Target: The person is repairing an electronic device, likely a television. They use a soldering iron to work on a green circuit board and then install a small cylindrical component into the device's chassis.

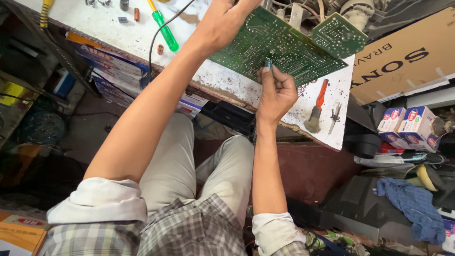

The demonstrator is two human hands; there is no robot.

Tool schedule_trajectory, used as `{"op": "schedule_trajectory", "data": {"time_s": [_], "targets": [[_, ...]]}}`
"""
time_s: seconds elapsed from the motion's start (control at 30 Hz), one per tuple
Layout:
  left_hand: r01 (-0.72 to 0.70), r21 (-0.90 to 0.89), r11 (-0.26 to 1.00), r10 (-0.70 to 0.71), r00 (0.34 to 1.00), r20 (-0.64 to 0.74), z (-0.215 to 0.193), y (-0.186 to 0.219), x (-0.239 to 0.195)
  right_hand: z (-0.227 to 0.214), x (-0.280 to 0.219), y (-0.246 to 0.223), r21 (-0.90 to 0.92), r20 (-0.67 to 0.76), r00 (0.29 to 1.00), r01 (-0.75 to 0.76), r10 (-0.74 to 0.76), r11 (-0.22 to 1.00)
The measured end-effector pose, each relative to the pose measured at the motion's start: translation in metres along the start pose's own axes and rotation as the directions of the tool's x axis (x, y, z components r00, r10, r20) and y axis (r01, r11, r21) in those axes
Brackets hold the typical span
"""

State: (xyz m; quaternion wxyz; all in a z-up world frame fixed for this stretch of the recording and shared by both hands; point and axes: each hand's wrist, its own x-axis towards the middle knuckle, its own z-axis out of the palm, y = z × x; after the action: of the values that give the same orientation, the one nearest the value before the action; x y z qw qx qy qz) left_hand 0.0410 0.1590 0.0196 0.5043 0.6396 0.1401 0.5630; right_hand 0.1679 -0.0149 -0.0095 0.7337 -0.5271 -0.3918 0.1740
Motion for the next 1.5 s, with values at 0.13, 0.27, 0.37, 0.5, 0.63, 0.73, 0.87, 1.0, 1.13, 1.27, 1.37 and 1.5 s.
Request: {"op": "schedule_trajectory", "data": {"time_s": [0.13,0.27,0.37,0.5,0.63,0.73,0.87,1.0,1.13,1.27,1.37,1.5], "targets": [[0.094,-0.022,0.995,-0.094,0.996,0.012,0.002,0.002,0.000,0.000,0.001,0.002,-0.009,-0.010,1.000,0.020,-0.020,1.000],[0.119,0.025,0.993,-0.119,0.993,0.011,-0.001,0.006,-0.002,0.001,0.002,0.003,-0.038,-0.012,1.000,0.017,-0.018,0.999],[0.050,0.002,0.999,-0.050,0.999,0.015,0.000,0.007,0.000,0.002,0.003,0.004,-0.049,-0.011,1.000,0.024,-0.025,0.999],[0.074,-0.028,0.997,-0.074,0.997,0.021,0.000,0.007,0.000,0.004,0.003,0.004,-0.071,-0.021,0.999,0.039,-0.041,0.997],[0.062,-0.018,0.998,-0.061,0.998,0.019,0.000,0.008,0.000,0.007,0.002,0.002,-0.093,-0.049,0.997,0.052,-0.057,0.994],[0.047,-0.021,0.999,-0.047,0.999,0.017,0.000,0.009,-0.001,0.010,0.001,0.000,-0.151,-0.073,0.994,0.065,-0.076,0.986],[0.008,-0.021,1.000,-0.008,1.000,0.016,0.000,0.013,-0.001,0.016,-0.005,-0.002,-0.201,-0.115,0.986,0.099,-0.124,0.974],[0.050,-0.003,0.999,-0.049,0.998,0.036,-0.004,0.020,-0.002,0.024,-0.008,-0.005,-0.243,-0.148,0.978,0.111,-0.150,0.964],[0.084,0.001,0.996,-0.084,0.996,0.028,-0.005,0.025,-0.001,0.028,-0.009,-0.010,-0.314,-0.120,0.965,0.184,-0.231,0.931],[0.084,0.006,0.996,-0.084,0.996,0.015,-0.004,0.028,0.000,0.030,-0.007,-0.015,-0.308,-0.126,0.970,0.160,-0.207,0.938],[0.037,-0.014,0.999,-0.037,0.999,0.014,-0.005,0.029,0.001,0.030,-0.007,-0.017,-0.317,-0.130,0.972,0.144,-0.194,0.937],[0.071,0.045,0.996,-0.071,0.997,0.006,-0.007,0.027,0.000,0.030,-0.006,-0.017,-0.304,-0.139,0.974,0.131,-0.180,0.944]]}}
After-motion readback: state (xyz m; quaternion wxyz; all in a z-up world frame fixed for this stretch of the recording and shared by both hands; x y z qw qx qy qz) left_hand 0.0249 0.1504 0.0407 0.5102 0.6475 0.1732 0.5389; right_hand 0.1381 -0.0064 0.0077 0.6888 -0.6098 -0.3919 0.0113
